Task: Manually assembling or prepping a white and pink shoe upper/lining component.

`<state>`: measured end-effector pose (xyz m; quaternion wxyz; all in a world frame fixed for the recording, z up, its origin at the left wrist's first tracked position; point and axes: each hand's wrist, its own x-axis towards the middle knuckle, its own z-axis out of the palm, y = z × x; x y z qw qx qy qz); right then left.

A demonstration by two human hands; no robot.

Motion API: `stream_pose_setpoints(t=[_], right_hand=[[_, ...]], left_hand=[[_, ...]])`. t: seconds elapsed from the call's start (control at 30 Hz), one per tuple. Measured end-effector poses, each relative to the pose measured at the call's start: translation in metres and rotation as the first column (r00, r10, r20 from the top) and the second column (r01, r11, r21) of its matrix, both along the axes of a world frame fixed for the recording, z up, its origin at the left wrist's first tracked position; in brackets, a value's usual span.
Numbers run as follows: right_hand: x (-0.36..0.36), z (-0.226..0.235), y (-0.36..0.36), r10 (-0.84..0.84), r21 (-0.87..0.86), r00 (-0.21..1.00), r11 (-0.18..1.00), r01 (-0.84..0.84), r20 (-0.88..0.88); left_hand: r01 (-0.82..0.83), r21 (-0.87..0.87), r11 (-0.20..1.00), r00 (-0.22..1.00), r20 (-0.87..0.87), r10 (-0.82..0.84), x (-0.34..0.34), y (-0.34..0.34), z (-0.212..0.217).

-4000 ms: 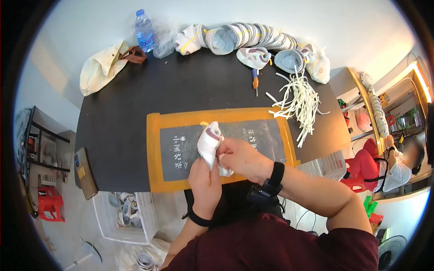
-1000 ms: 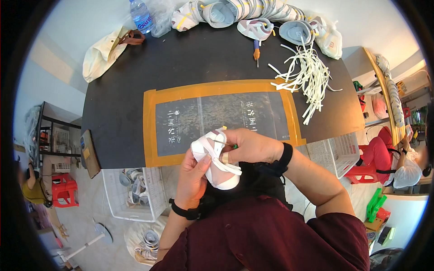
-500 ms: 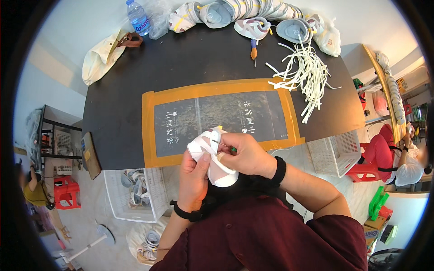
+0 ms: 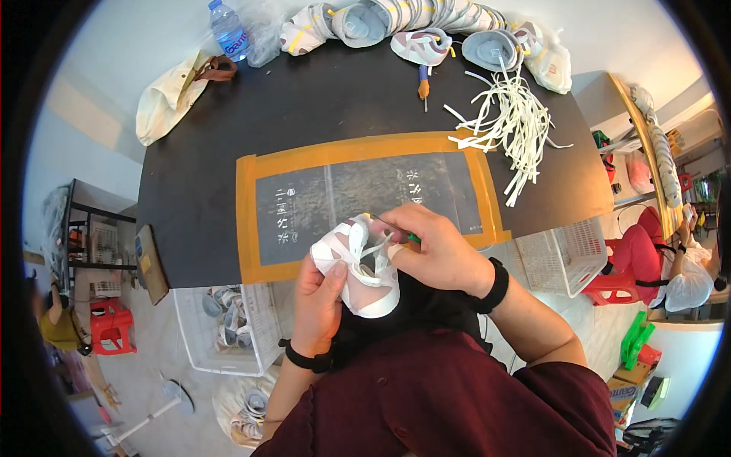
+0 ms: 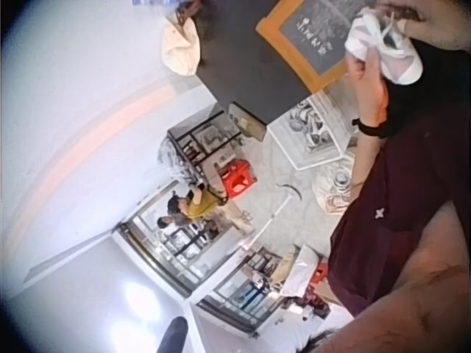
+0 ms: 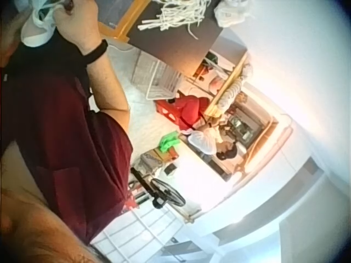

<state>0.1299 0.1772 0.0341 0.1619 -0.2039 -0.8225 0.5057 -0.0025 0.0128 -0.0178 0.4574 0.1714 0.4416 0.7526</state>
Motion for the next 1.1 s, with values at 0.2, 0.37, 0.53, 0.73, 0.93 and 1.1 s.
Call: stream_pose_setpoints(t=[0.2, 0.37, 0.53, 0.73, 0.93, 1.1], right_hand=[[-0.008, -0.009, -0.005, 0.121, -0.219, 0.992, 0.968, -0.125, -0.029], [-0.012, -0.020, -0.003, 0.239, -0.223, 0.969, 0.943, -0.248, -0.067], [-0.019, -0.022, -0.005, 0.182, 0.004, 0.974, 0.983, -0.184, 0.133], [-0.025, -0.020, -0.013, 0.084, 0.199, 0.966, 0.971, -0.135, 0.245], [-0.026, -0.013, -0.026, -0.012, 0.346, 0.959, 0.934, -0.090, 0.282], [-0.015, -0.017, 0.012, 0.224, -0.187, 0.970, 0.961, -0.204, 0.094]], left_hand=[[0.024, -0.022, 0.999, 1.000, 0.000, -0.024, 0.002, -0.001, 0.005], [0.058, -0.050, 0.997, 0.998, -0.004, -0.059, 0.001, -0.004, 0.005], [0.114, -0.054, 0.992, 0.990, -0.080, -0.118, -0.001, -0.008, -0.002], [0.172, -0.038, 0.984, 0.981, -0.087, -0.175, -0.007, -0.015, -0.016], [0.198, 0.005, 0.980, 0.973, -0.118, -0.196, -0.010, -0.021, -0.023], [0.070, 0.022, 0.997, 0.995, -0.067, -0.068, 0.001, -0.009, -0.007]])
